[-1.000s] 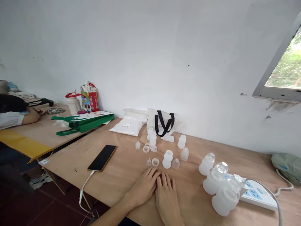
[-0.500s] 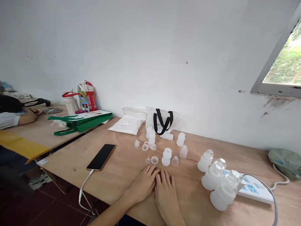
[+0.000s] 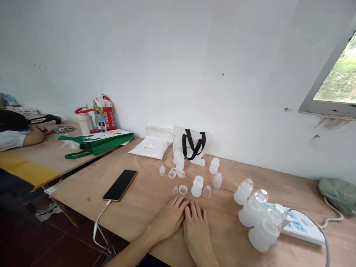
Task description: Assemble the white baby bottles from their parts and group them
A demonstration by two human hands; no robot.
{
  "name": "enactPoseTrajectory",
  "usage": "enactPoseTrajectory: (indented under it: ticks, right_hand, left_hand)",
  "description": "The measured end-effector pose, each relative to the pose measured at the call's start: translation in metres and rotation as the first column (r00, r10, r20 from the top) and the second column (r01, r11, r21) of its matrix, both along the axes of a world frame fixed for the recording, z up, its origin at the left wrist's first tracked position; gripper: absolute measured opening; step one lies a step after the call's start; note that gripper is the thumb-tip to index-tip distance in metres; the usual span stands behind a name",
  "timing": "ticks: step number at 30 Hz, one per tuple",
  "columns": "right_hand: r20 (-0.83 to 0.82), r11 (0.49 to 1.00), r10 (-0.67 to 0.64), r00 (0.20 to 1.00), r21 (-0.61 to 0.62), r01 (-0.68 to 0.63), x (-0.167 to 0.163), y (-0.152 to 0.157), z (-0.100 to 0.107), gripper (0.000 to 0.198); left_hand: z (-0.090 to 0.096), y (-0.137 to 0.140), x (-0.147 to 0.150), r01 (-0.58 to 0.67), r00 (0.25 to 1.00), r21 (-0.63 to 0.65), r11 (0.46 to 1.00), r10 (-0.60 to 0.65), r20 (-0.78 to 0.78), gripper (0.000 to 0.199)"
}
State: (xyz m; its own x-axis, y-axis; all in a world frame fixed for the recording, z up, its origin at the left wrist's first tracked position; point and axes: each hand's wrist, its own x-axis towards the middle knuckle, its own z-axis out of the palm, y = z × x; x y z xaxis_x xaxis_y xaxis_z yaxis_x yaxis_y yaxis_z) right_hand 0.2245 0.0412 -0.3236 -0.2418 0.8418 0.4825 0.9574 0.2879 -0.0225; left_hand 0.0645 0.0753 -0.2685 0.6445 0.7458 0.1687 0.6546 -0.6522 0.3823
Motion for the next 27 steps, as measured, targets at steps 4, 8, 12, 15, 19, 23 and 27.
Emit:
enactPoseTrajectory:
  ticks: [4,8,12,15,19,23,27]
  right_hand:
    - [0.006,0.999,0.036,0.999,-0.013,-0.036,0.005,-0.003,0.002,0.042]
    - [-0.024,0.998,0.066,0.998,-0.019,-0.067,0.012,-0.006,0.003,0.041]
    - [0.000,0.994,0.102,0.995,-0.041,-0.102,0.020,-0.008,0.007,0.041]
    - [-0.027,0.995,0.066,0.997,-0.078,-0.068,0.027,-0.010,0.012,0.041]
    - [-0.053,0.990,0.003,0.999,-0.137,-0.010,0.034,-0.009,0.014,0.039]
    - [-0.032,0.986,-0.015,0.999,-0.167,0.009,0.033,-0.004,0.015,0.035]
    - [-0.025,0.991,-0.004,1.000,-0.134,0.000,0.030,-0.002,0.015,0.034]
  left_hand:
    - [0.000,-0.001,0.000,-0.018,1.000,-0.023,1.000,0.018,0.014,0.045]
    - [-0.003,-0.002,-0.001,-0.031,0.999,-0.034,0.999,0.032,0.040,0.044]
    - [-0.006,0.001,-0.007,-0.015,0.997,-0.044,0.999,0.018,0.074,0.044]
    - [-0.004,0.004,-0.015,0.025,0.997,-0.077,0.997,-0.019,0.078,0.044]
    - [0.000,0.004,-0.024,0.021,0.996,-0.095,0.995,-0.012,0.093,0.040]
    - [0.003,-0.004,-0.032,0.002,0.995,-0.061,0.998,0.004,0.103,0.039]
    - [0.001,-0.006,-0.039,0.037,0.988,-0.044,0.998,-0.030,0.152,0.035]
